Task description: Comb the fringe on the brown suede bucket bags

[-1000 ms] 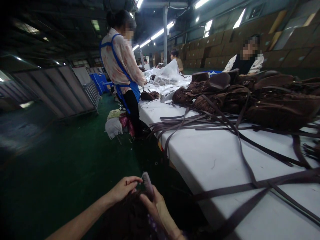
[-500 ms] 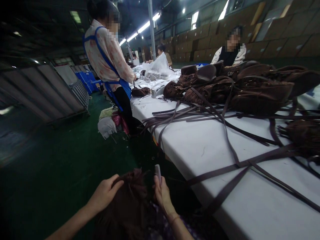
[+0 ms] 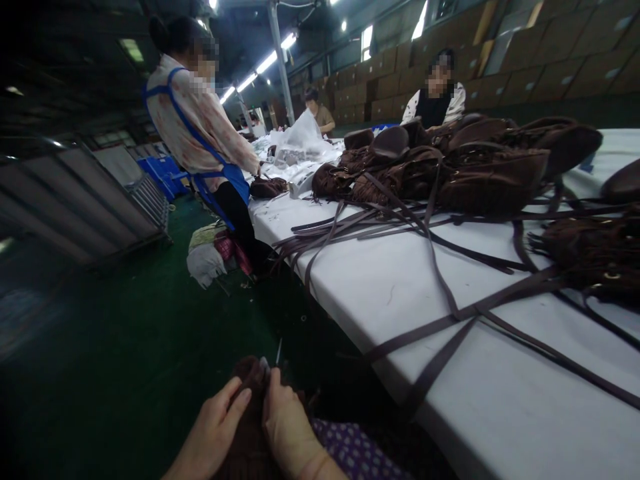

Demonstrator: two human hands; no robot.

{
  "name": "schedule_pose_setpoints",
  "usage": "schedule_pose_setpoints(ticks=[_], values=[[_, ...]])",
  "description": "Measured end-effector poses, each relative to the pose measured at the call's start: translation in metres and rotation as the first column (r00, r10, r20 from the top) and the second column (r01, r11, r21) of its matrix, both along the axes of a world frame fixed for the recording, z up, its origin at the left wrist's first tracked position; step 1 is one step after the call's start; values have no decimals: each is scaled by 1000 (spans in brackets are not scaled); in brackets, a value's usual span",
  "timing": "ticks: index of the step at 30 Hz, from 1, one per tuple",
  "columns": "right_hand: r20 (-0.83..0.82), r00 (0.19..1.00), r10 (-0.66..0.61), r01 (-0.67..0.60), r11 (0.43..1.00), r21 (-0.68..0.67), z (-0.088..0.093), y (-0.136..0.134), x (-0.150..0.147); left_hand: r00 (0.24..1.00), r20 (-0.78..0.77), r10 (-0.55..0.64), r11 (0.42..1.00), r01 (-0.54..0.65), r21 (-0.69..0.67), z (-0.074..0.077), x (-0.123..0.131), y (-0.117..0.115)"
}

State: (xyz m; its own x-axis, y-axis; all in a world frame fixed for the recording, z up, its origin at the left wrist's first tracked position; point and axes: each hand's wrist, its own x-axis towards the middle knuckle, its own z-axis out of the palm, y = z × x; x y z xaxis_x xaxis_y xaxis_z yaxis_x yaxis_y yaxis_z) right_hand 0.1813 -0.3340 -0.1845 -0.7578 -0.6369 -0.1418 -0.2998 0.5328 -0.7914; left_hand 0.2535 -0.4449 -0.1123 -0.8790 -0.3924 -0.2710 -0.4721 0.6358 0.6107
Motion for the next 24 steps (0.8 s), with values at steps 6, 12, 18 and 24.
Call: schedule_pose_setpoints(ticks=[6,12,18,24], values=[[133,990,-38,-7,947,322,-60,33,-43,987,66,149,979,-156,127,0,31,3],[168,968,-187,133,949,287,-60,101,-84,919,29,392,908,-392,148,-10,42,-20],[-8,990,143,-143,989,35,-4,44,-16,926,47,374,914,-377,151,-19,30,8],[47,971,236,-239,925,295,-31,17,-21,925,-15,380,923,-377,81,-20,47,15]])
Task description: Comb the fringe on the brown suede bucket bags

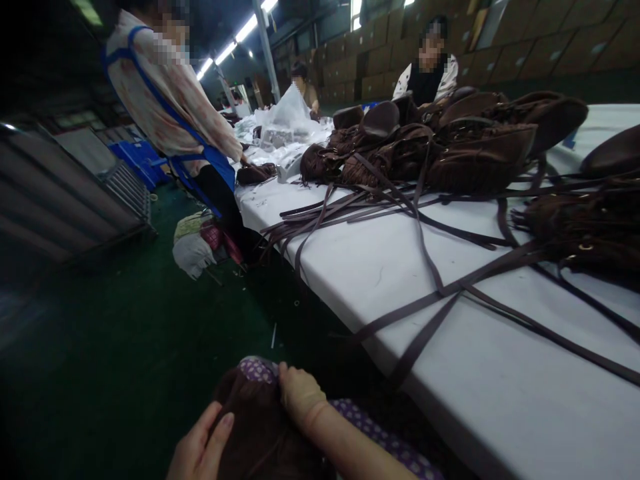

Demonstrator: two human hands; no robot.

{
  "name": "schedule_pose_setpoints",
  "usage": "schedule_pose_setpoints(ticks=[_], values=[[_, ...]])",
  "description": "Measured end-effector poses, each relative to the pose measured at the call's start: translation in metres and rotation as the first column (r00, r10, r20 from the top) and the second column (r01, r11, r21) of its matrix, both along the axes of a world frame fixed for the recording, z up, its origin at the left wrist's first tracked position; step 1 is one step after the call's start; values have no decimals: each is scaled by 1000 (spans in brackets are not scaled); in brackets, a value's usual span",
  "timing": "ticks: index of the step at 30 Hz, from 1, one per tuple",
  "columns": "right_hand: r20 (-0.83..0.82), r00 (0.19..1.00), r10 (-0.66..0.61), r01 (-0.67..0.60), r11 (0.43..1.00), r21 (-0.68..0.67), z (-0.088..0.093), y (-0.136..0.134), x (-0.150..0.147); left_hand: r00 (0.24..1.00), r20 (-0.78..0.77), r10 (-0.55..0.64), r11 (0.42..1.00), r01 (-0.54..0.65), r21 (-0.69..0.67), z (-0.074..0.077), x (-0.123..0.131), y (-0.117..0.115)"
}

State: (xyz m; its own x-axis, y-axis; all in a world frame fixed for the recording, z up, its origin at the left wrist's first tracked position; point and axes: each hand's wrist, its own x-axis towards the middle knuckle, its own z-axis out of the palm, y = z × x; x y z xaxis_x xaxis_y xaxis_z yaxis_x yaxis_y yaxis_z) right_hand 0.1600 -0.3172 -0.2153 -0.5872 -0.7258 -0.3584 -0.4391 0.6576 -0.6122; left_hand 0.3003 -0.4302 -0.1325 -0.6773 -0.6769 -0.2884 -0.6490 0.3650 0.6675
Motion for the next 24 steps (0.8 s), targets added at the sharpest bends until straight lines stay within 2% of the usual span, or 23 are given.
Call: schedule_pose_setpoints(ticks=[4,10,13,16,19,21,22,24], values=[[37,998,-51,52,998,-19,-21,9,-23,1000,13,18,1000,-18,-3,-5,10,-6],[270,942,-198,240,962,-131,-32,-5,-31,999,34,0,992,-4,129,-8,9,-11],[466,859,-215,336,921,-195,-30,4,-34,999,24,39,988,-42,151,-9,9,-21],[623,753,-212,440,866,-236,-25,35,-45,990,47,135,977,-140,159,-9,10,-36],[676,677,-292,583,773,-250,-16,66,-51,976,55,209,959,-216,184,-8,11,-46],[687,649,-327,638,726,-258,-5,70,-42,974,43,221,953,-225,201,-9,9,-43],[674,668,-315,616,742,-264,3,66,-33,977,33,210,954,-213,210,-10,7,-39],[526,816,-238,426,863,-271,17,47,-10,987,19,157,960,-157,232,-10,2,-28]])
